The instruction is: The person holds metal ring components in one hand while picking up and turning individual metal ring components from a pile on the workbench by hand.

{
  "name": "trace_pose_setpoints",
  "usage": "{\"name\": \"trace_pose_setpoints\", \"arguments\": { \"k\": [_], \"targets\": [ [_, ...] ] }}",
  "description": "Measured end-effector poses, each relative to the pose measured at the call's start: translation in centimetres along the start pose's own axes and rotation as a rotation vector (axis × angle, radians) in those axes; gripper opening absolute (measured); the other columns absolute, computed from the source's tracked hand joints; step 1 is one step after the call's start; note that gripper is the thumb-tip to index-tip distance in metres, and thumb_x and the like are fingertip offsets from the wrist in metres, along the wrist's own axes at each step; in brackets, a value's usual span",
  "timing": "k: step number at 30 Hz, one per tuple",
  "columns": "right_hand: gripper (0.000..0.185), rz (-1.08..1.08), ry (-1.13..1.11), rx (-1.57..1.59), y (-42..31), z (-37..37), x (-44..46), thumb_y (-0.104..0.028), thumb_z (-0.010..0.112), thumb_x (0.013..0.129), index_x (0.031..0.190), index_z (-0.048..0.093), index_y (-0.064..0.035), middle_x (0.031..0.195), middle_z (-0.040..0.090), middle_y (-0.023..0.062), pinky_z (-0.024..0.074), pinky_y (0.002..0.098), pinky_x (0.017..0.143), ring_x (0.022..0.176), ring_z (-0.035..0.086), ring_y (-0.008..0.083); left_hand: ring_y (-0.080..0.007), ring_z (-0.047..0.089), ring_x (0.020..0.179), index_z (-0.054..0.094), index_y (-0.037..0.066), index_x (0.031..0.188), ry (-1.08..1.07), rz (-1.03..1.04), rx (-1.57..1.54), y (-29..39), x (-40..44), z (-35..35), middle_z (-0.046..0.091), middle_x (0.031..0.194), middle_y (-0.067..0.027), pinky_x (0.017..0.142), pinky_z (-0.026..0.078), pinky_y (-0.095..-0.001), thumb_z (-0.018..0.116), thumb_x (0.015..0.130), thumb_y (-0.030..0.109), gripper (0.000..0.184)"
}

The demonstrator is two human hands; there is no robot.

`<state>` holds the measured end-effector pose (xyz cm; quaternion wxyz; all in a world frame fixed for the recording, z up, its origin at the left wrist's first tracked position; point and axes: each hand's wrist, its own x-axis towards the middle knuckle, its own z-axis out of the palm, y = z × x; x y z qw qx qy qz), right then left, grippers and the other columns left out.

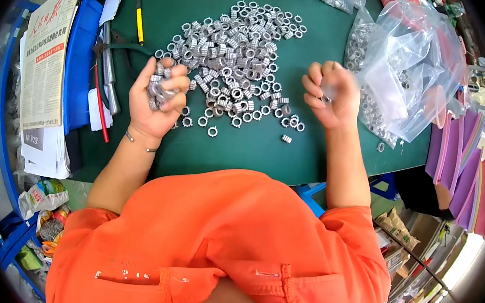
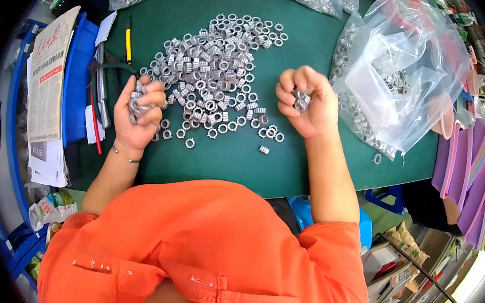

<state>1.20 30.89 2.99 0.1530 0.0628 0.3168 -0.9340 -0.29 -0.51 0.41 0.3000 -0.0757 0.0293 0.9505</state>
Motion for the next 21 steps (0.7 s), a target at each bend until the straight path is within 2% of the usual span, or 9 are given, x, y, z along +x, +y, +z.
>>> {"name": "trace_pose_setpoints", "arguments": {
  "k": [2,3,4,6,10,11,14,18,21],
  "targets": [
    [0.025,-0.009,0.114,-0.521,0.4,-0.1,-1.4,-0.022,0.054,0.087,0.069,0.052,-0.0061,0.065,0.048,0.0024,0.0260,0.0194,0.039,0.054,0.040,0.0079,-0.0127,0.046,0.077,0.052,0.003,0.094,0.008,0.006,-0.310,0.1,-0.1,0.8,0.040,0.089,-0.0061,0.048,0.038,-0.0231,0.044,0.093,0.022,0.021],
    [0.018,0.000,0.369,-0.957,1.1,1.0,-2.1,-0.019,0.064,0.083,0.076,0.061,-0.0031,0.064,0.054,0.0014,0.0355,0.0219,0.044,0.057,0.048,0.0096,-0.0134,0.047,0.082,0.051,0.002,0.093,-0.008,-0.007,-0.391,0.3,-0.1,0.9,0.041,0.090,-0.0061,0.052,0.040,-0.0242,0.045,0.091,0.020,0.018],
    [0.018,-0.282,0.212,-1.337,2.2,1.1,-2.4,-0.018,0.066,0.081,0.084,0.065,-0.0011,0.069,0.058,0.0006,0.0432,0.0246,0.055,0.061,0.052,0.0105,-0.0134,0.047,0.082,0.051,0.002,0.093,-0.003,-0.004,-0.388,0.2,-0.2,1.3,0.041,0.090,-0.0061,0.052,0.040,-0.0242,0.045,0.091,0.020,0.018],
    [0.018,-0.175,0.146,-1.756,2.8,1.0,-2.9,-0.017,0.065,0.081,0.085,0.064,-0.0002,0.069,0.059,-0.0001,0.0453,0.0271,0.061,0.063,0.053,0.0112,-0.0140,0.047,0.085,0.052,0.003,0.092,0.046,-0.005,-0.392,-0.2,-0.1,2.0,0.042,0.092,-0.0060,0.054,0.040,-0.0250,0.045,0.091,0.020,0.018],
    [0.019,-0.107,0.316,-1.185,3.2,0.4,-3.5,-0.019,0.063,0.083,0.086,0.062,-0.0003,0.069,0.056,-0.0004,0.0425,0.0245,0.053,0.059,0.052,0.0102,-0.0132,0.048,0.083,0.052,0.004,0.092,0.073,-0.086,-0.341,-1.4,-0.3,2.3,0.043,0.093,-0.0056,0.050,0.040,-0.0236,0.046,0.091,0.022,0.019],
    [0.019,-0.110,0.319,-1.185,3.2,0.3,-3.7,-0.019,0.063,0.083,0.086,0.062,-0.0003,0.069,0.056,-0.0004,0.0425,0.0245,0.053,0.059,0.052,0.0102,-0.0124,0.048,0.080,0.053,0.004,0.092,0.074,-0.087,-0.311,-1.7,-0.3,2.2,0.042,0.091,-0.0048,0.048,0.039,-0.0228,0.045,0.092,0.023,0.020],
    [0.016,0.076,0.139,-0.135,2.8,-0.2,-4.1,-0.019,0.053,0.090,0.088,0.054,-0.0029,0.073,0.051,0.0037,0.0268,0.0170,0.038,0.053,0.040,0.0061,-0.0116,0.047,0.077,0.053,0.004,0.092,0.050,-0.097,-0.356,-2.3,-0.4,2.2,0.042,0.089,-0.0044,0.046,0.038,-0.0223,0.045,0.092,0.023,0.021],
    [0.015,0.125,-0.002,0.243,3.5,-0.6,-4.3,-0.015,0.047,0.092,0.095,0.051,-0.0012,0.074,0.047,0.0071,0.0264,0.0168,0.037,0.054,0.037,0.0083,-0.0114,0.047,0.077,0.053,0.004,0.092,0.060,-0.087,-0.363,-2.9,-0.5,2.6,0.042,0.088,-0.0044,0.046,0.037,-0.0226,0.045,0.092,0.023,0.021],
    [0.017,0.077,0.029,0.296,3.7,0.2,-4.5,-0.013,0.044,0.092,0.101,0.051,-0.0009,0.074,0.047,0.0085,0.0264,0.0171,0.037,0.053,0.037,0.0093,-0.0108,0.047,0.076,0.054,0.005,0.092,0.112,-0.082,-0.354,-3.0,-0.5,2.5,0.042,0.089,-0.0045,0.046,0.036,-0.0224,0.045,0.092,0.022,0.019]
  ]
}}
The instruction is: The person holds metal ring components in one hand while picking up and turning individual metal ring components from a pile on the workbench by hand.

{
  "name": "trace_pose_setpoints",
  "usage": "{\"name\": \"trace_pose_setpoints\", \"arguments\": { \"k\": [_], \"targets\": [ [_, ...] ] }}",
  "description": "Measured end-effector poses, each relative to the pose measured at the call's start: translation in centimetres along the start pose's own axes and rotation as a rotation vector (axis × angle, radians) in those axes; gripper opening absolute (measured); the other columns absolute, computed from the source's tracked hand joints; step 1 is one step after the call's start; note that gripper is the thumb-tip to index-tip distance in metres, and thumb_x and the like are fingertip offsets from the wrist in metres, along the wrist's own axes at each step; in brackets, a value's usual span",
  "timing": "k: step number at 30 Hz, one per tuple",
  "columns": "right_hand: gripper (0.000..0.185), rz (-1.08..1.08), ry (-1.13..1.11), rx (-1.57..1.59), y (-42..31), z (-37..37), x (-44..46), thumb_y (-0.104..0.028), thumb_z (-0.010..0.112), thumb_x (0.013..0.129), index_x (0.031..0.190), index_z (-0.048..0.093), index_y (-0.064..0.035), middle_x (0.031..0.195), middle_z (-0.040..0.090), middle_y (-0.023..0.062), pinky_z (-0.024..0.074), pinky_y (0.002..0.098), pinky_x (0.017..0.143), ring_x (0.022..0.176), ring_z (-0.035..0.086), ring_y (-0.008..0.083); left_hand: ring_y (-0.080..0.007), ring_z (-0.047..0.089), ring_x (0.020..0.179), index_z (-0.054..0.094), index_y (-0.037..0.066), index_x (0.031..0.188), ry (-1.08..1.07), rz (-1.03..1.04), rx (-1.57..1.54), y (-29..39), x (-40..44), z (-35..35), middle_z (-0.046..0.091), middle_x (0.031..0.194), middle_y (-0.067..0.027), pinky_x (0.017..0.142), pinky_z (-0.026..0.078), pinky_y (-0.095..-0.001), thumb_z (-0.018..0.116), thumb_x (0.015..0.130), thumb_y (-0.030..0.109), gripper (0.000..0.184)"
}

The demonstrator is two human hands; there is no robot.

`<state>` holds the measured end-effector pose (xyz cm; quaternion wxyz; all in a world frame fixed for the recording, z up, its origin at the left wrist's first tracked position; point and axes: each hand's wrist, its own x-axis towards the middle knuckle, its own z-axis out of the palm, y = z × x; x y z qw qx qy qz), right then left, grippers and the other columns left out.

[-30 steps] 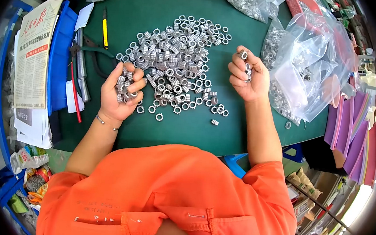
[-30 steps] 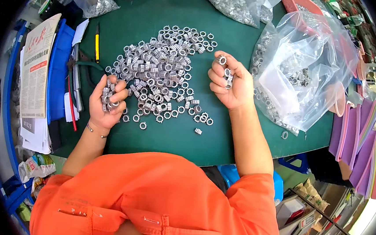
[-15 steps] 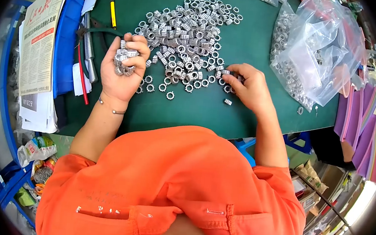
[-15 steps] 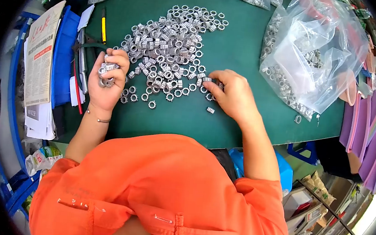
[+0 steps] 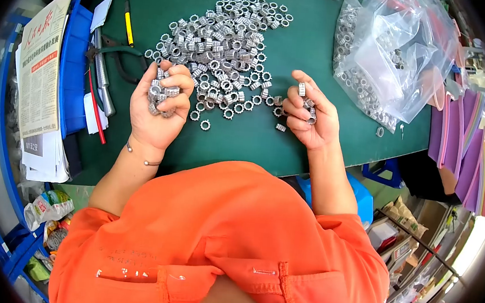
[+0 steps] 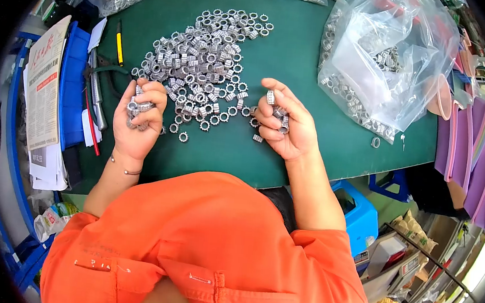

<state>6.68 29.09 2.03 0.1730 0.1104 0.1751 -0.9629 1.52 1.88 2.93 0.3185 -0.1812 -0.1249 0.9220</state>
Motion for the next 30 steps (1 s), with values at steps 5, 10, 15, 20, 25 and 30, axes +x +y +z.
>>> {"name": "trace_pose_setpoints", "arguments": {
  "k": [5,10,15,20,25,30],
  "targets": [
    [0.019,-0.006,0.032,0.043,0.2,-0.6,-0.2,-0.013,0.042,0.092,0.105,0.050,-0.0021,0.072,0.047,0.0094,0.0262,0.0178,0.036,0.053,0.037,0.0104,-0.0110,0.047,0.076,0.053,0.005,0.091,0.027,0.009,-0.004,-0.1,-0.1,-0.3,0.042,0.088,-0.0045,0.045,0.036,-0.0226,0.046,0.092,0.022,0.018],
    [0.026,-0.110,0.098,-0.106,-0.2,0.0,-0.4,-0.026,0.044,0.092,0.082,0.050,-0.0035,0.068,0.048,0.0095,0.0271,0.0188,0.035,0.053,0.040,0.0129,-0.0117,0.047,0.076,0.052,0.005,0.091,0.028,0.012,0.004,-0.1,-0.2,-0.4,0.042,0.088,-0.0047,0.046,0.037,-0.0229,0.046,0.091,0.021,0.017],
    [0.020,-0.299,0.393,-1.804,0.4,1.0,0.0,-0.015,0.070,0.074,0.086,0.066,-0.0003,0.071,0.059,0.0071,0.0459,0.0267,0.059,0.062,0.056,0.0168,-0.0121,0.047,0.076,0.052,0.005,0.092,0.045,0.007,0.004,-0.4,-0.1,-0.4,0.042,0.087,-0.0046,0.046,0.037,-0.0230,0.047,0.091,0.021,0.017],
    [0.021,-0.311,0.303,-1.839,0.1,1.8,0.0,-0.015,0.070,0.074,0.090,0.065,-0.0019,0.072,0.060,0.0069,0.0451,0.0261,0.059,0.060,0.055,0.0156,-0.0122,0.047,0.076,0.052,0.006,0.092,0.050,-0.007,0.039,-0.5,-0.2,-0.4,0.042,0.086,-0.0040,0.046,0.037,-0.0230,0.046,0.092,0.023,0.018],
    [0.022,-0.142,0.162,-0.564,-0.7,0.6,-0.4,-0.010,0.052,0.087,0.104,0.056,0.0040,0.077,0.058,0.0073,0.0262,0.0164,0.039,0.050,0.038,0.0041,-0.0100,0.046,0.074,0.052,0.005,0.092,0.047,0.011,0.074,-0.5,-0.2,-0.3,0.041,0.086,-0.0030,0.044,0.036,-0.0221,0.045,0.092,0.020,0.017],
    [0.022,-0.120,0.048,-0.343,-0.8,-0.1,-0.6,-0.007,0.050,0.087,0.105,0.055,0.0057,0.080,0.058,0.0102,0.0270,0.0158,0.038,0.048,0.036,0.0043,-0.0104,0.046,0.074,0.051,0.006,0.093,0.055,-0.003,0.096,-0.7,-0.1,-0.3,0.040,0.086,-0.0028,0.044,0.036,-0.0225,0.044,0.092,0.022,0.017]
  ]
}}
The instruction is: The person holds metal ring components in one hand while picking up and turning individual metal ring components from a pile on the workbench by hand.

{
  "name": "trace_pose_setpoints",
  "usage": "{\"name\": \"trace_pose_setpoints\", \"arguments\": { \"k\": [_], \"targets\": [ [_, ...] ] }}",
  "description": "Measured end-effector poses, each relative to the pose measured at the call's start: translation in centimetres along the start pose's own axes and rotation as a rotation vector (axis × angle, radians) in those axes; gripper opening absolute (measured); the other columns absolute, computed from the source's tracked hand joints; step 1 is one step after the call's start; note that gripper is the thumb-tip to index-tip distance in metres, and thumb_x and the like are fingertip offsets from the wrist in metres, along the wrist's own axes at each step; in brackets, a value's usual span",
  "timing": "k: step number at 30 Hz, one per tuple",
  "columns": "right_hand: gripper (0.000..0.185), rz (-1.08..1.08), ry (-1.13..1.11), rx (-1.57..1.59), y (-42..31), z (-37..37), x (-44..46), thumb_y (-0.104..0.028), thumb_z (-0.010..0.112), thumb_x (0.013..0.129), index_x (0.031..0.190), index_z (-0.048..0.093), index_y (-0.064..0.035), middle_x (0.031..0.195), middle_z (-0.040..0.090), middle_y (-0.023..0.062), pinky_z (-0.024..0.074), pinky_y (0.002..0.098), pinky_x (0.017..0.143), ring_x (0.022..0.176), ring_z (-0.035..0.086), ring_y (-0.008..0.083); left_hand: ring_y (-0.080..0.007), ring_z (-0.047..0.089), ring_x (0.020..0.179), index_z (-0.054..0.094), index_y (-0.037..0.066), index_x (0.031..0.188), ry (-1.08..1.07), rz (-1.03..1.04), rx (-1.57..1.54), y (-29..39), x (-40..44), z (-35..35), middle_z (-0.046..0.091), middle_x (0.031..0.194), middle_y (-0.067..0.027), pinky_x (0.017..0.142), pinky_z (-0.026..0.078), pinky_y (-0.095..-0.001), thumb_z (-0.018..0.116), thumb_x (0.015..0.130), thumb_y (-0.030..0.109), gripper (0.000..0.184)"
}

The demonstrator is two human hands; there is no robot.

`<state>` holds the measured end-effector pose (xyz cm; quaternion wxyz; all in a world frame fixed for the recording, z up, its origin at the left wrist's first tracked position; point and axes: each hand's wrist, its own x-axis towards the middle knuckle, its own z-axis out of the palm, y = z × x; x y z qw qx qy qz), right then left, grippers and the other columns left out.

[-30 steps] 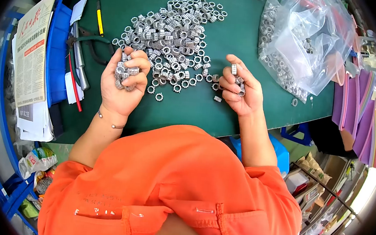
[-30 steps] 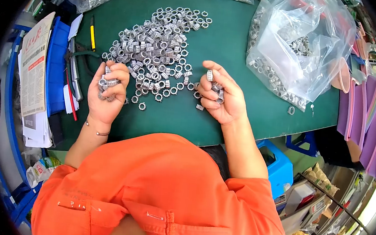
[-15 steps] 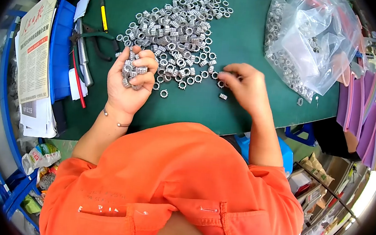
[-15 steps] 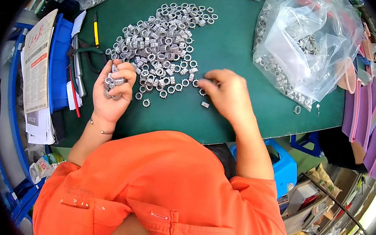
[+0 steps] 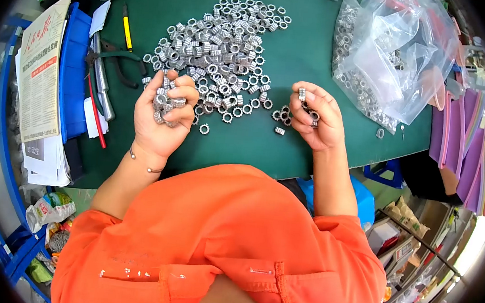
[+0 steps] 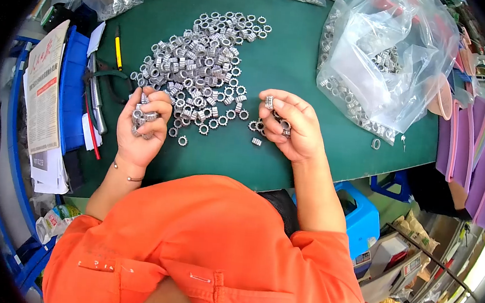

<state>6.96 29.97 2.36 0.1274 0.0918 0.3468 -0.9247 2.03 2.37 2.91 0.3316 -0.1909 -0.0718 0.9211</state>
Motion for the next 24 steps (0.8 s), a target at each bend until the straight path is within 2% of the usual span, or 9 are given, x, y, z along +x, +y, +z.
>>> {"name": "trace_pose_setpoints", "arguments": {
  "k": [6,9,11,13,15,18,21,23,24],
  "targets": [
    [0.024,0.041,-0.057,0.160,-0.2,-1.6,-0.5,-0.005,0.045,0.082,0.103,0.053,0.0035,0.082,0.058,0.0172,0.0312,0.0182,0.037,0.050,0.042,0.0106,-0.0121,0.047,0.076,0.051,0.006,0.091,0.011,-0.013,-0.033,0.2,-0.2,-0.2,0.041,0.085,-0.0033,0.045,0.037,-0.0229,0.045,0.092,0.022,0.017],
    [0.017,-0.031,0.011,0.002,-0.8,-1.4,-1.0,-0.006,0.049,0.083,0.097,0.055,0.0021,0.082,0.058,0.0162,0.0323,0.0183,0.037,0.053,0.044,0.0103,-0.0121,0.047,0.076,0.051,0.006,0.091,0.019,-0.006,-0.029,0.3,-0.2,-0.3,0.041,0.085,-0.0033,0.044,0.037,-0.0228,0.045,0.092,0.022,0.017],
    [0.012,0.039,0.219,-0.534,-1.2,-1.2,-1.6,-0.008,0.062,0.080,0.088,0.060,0.0015,0.073,0.057,0.0067,0.0365,0.0234,0.042,0.060,0.049,0.0107,-0.0123,0.047,0.075,0.051,0.006,0.092,0.008,-0.016,-0.037,0.4,-0.2,-0.4,0.041,0.086,-0.0036,0.044,0.037,-0.0228,0.046,0.092,0.022,0.017],
    [0.016,-0.217,0.118,-1.310,-0.2,0.6,-1.6,-0.010,0.065,0.078,0.092,0.062,-0.0010,0.072,0.059,0.0068,0.0434,0.0297,0.052,0.063,0.054,0.0155,-0.0124,0.047,0.075,0.051,0.006,0.092,0.014,-0.014,-0.029,0.3,-0.2,-0.3,0.042,0.087,-0.0042,0.044,0.037,-0.0228,0.046,0.092,0.022,0.017],
    [0.022,-0.249,0.047,-1.741,0.4,1.7,-1.8,-0.011,0.066,0.075,0.096,0.062,-0.0052,0.077,0.059,0.0133,0.0463,0.0330,0.062,0.068,0.058,0.0260,-0.0128,0.048,0.075,0.051,0.006,0.091,0.025,-0.025,-0.020,0.2,0.0,-0.3,0.042,0.087,-0.0051,0.044,0.037,-0.0228,0.046,0.091,0.023,0.017],
    [0.017,-0.337,0.014,-1.775,0.8,1.3,-1.9,-0.010,0.064,0.077,0.092,0.060,-0.0035,0.075,0.060,0.0104,0.0458,0.0318,0.061,0.065,0.057,0.0213,-0.0134,0.048,0.075,0.051,0.006,0.091,0.041,-0.031,-0.001,0.3,0.0,-0.3,0.043,0.088,-0.0059,0.044,0.037,-0.0231,0.046,0.091,0.023,0.017],
    [0.013,-0.309,0.097,-1.333,0.9,0.6,-2.1,-0.009,0.063,0.081,0.091,0.058,-0.0026,0.074,0.061,0.0083,0.0420,0.0262,0.052,0.058,0.054,0.0137,-0.0140,0.048,0.074,0.051,0.006,0.091,0.057,-0.024,-0.013,0.4,-0.1,-0.3,0.043,0.087,-0.0062,0.044,0.037,-0.0234,0.046,0.091,0.023,0.018],
    [0.014,-0.020,0.072,-0.620,0.5,0.6,-2.4,-0.009,0.062,0.084,0.094,0.055,-0.0025,0.074,0.061,0.0074,0.0349,0.0195,0.046,0.053,0.047,0.0072,-0.0140,0.048,0.075,0.051,0.006,0.091,0.061,-0.023,-0.017,0.4,-0.1,-0.2,0.043,0.088,-0.0062,0.044,0.037,-0.0239,0.046,0.091,0.023,0.018],
    [0.014,-0.038,0.036,-0.549,0.6,0.5,-2.3,-0.010,0.060,0.085,0.095,0.053,-0.0032,0.074,0.061,0.0095,0.0304,0.0169,0.043,0.049,0.044,0.0059,-0.0141,0.049,0.075,0.051,0.006,0.091,0.066,-0.024,-0.021,0.4,-0.1,-0.2,0.043,0.088,-0.0062,0.044,0.037,-0.0244,0.046,0.091,0.023,0.018]
  ]
}}
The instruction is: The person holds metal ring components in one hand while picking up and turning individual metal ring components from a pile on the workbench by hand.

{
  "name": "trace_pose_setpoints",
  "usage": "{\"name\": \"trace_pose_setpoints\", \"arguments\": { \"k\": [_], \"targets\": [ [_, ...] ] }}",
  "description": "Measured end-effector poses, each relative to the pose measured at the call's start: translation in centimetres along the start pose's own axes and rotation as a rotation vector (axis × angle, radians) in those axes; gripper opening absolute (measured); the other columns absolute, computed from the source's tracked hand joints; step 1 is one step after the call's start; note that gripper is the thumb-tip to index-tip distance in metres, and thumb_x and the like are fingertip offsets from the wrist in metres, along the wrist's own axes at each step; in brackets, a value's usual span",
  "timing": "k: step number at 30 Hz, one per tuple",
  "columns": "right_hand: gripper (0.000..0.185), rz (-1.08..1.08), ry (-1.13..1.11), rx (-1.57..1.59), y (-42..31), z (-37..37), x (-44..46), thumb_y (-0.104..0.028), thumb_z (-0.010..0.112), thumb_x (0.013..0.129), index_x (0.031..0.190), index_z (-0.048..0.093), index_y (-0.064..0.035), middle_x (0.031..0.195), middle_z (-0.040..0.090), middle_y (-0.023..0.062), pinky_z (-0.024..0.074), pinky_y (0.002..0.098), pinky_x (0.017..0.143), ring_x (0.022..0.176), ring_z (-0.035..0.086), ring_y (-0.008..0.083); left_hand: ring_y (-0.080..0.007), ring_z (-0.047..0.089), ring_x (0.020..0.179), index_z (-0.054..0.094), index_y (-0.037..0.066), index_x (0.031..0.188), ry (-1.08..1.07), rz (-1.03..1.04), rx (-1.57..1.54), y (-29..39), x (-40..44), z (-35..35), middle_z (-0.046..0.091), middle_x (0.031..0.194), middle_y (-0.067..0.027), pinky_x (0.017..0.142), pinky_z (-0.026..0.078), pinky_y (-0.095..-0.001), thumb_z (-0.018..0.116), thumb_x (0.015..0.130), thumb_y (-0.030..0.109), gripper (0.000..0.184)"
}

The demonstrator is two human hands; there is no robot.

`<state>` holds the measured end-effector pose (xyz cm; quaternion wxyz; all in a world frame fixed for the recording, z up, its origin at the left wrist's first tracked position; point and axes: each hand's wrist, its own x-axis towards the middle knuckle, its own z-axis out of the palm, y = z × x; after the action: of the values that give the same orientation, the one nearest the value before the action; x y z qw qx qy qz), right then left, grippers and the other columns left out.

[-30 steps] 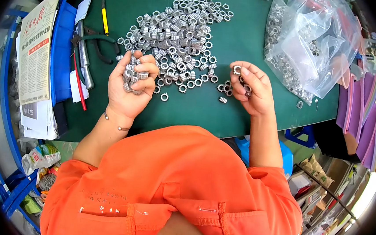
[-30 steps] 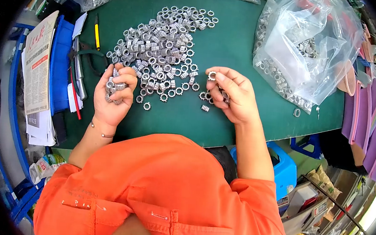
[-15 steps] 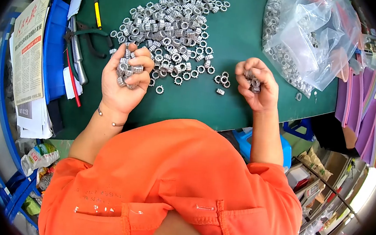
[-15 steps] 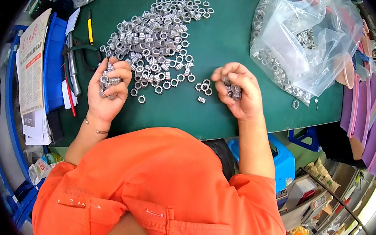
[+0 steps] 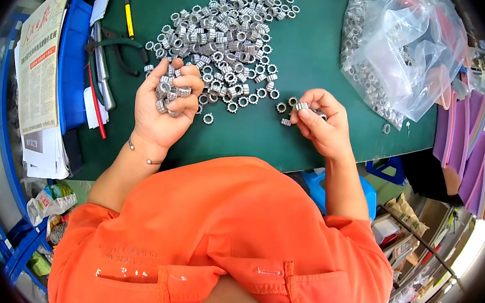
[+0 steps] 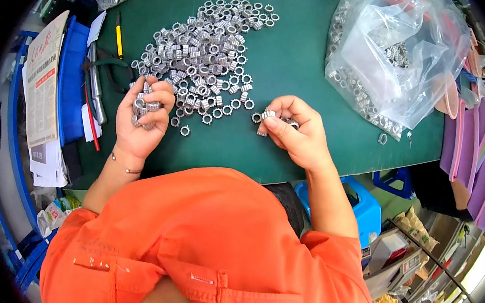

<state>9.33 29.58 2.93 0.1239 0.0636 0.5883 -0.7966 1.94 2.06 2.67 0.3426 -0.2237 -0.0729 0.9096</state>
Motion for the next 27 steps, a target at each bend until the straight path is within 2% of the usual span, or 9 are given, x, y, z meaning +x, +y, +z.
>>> {"name": "trace_pose_setpoints", "arguments": {
  "k": [7,9,13,14,17,19,21,25,27],
  "targets": [
    [0.018,-0.092,-0.116,0.548,-4.5,0.3,0.3,-0.019,0.052,0.088,0.098,0.050,-0.0038,0.073,0.059,0.0155,0.0330,0.0210,0.037,0.043,0.043,0.0110,-0.0133,0.047,0.075,0.053,0.007,0.091,0.004,-0.021,0.024,0.0,0.1,0.4,0.042,0.086,-0.0038,0.045,0.036,-0.0252,0.044,0.092,0.024,0.019],
    [0.018,-0.431,-0.015,0.250,-7.6,-1.8,0.9,-0.021,0.051,0.090,0.084,0.048,-0.0043,0.067,0.055,0.0107,0.0308,0.0215,0.035,0.040,0.041,0.0102,-0.0129,0.047,0.075,0.053,0.007,0.091,-0.005,-0.009,0.051,0.0,0.2,0.4,0.042,0.086,-0.0035,0.045,0.036,-0.0245,0.044,0.092,0.025,0.020],
    [0.021,-0.969,0.776,-0.185,-14.0,-4.2,2.7,-0.019,0.049,0.093,0.078,0.046,-0.0048,0.063,0.052,0.0056,0.0294,0.0204,0.036,0.043,0.040,0.0063,-0.0130,0.049,0.073,0.053,0.009,0.091,0.058,0.028,0.055,-0.2,-0.1,0.4,0.045,0.085,-0.0038,0.042,0.037,-0.0240,0.045,0.092,0.026,0.019],
    [0.020,-0.943,0.856,-0.304,-14.2,-6.4,3.4,-0.019,0.052,0.092,0.077,0.045,-0.0061,0.063,0.052,0.0048,0.0299,0.0196,0.037,0.045,0.041,0.0051,-0.0130,0.049,0.072,0.054,0.010,0.091,0.079,0.034,0.055,-0.1,0.0,0.4,0.046,0.085,-0.0042,0.042,0.037,-0.0237,0.046,0.092,0.027,0.019],
    [0.026,-0.591,0.945,-0.914,-12.9,-12.3,5.0,-0.025,0.050,0.092,0.095,0.058,-0.0002,0.077,0.061,0.0067,0.0451,0.0260,0.068,0.071,0.056,0.0149,-0.0128,0.050,0.074,0.053,0.010,0.090,0.072,0.031,0.041,0.5,0.0,-0.1,0.045,0.084,-0.0029,0.044,0.037,-0.0246,0.045,0.092,0.027,0.019],
    [0.029,-0.710,0.938,-0.863,-12.5,-10.0,4.9,-0.023,0.046,0.093,0.101,0.059,0.0024,0.087,0.063,0.0075,0.0422,0.0286,0.081,0.085,0.057,0.0184,-0.0128,0.050,0.074,0.053,0.010,0.090,0.046,0.032,0.037,0.5,-0.1,0.1,0.045,0.084,-0.0026,0.045,0.037,-0.0249,0.045,0.092,0.027,0.019],
    [0.016,-1.106,0.928,-0.968,-12.2,-9.0,4.7,-0.010,0.048,0.090,0.094,0.059,0.0016,0.090,0.061,0.0092,0.0429,0.0274,0.077,0.084,0.056,0.0163,-0.0128,0.050,0.074,0.053,0.010,0.090,-0.001,0.023,0.049,1.1,0.0,-0.4,0.045,0.084,-0.0020,0.045,0.036,-0.0251,0.045,0.091,0.028,0.020],
    [0.006,-0.794,0.697,-0.883,-9.9,-1.4,1.2,0.003,0.056,0.082,0.087,0.059,0.0016,0.076,0.057,0.0067,0.0424,0.0256,0.062,0.069,0.053,0.0144,-0.0142,0.049,0.073,0.053,0.006,0.090,-0.033,0.031,0.033,0.9,-0.1,0.0,0.043,0.084,-0.0047,0.043,0.037,-0.0247,0.044,0.092,0.024,0.020],
    [0.008,-0.682,0.260,-1.197,-8.5,-0.3,1.1,0.003,0.060,0.076,0.084,0.061,0.0004,0.074,0.056,0.0106,0.0442,0.0293,0.059,0.066,0.056,0.0233,-0.0135,0.048,0.074,0.052,0.005,0.091,-0.044,0.030,0.014,0.7,-0.2,0.1,0.042,0.086,-0.0051,0.044,0.037,-0.0239,0.043,0.092,0.023,0.020]
  ]
}}
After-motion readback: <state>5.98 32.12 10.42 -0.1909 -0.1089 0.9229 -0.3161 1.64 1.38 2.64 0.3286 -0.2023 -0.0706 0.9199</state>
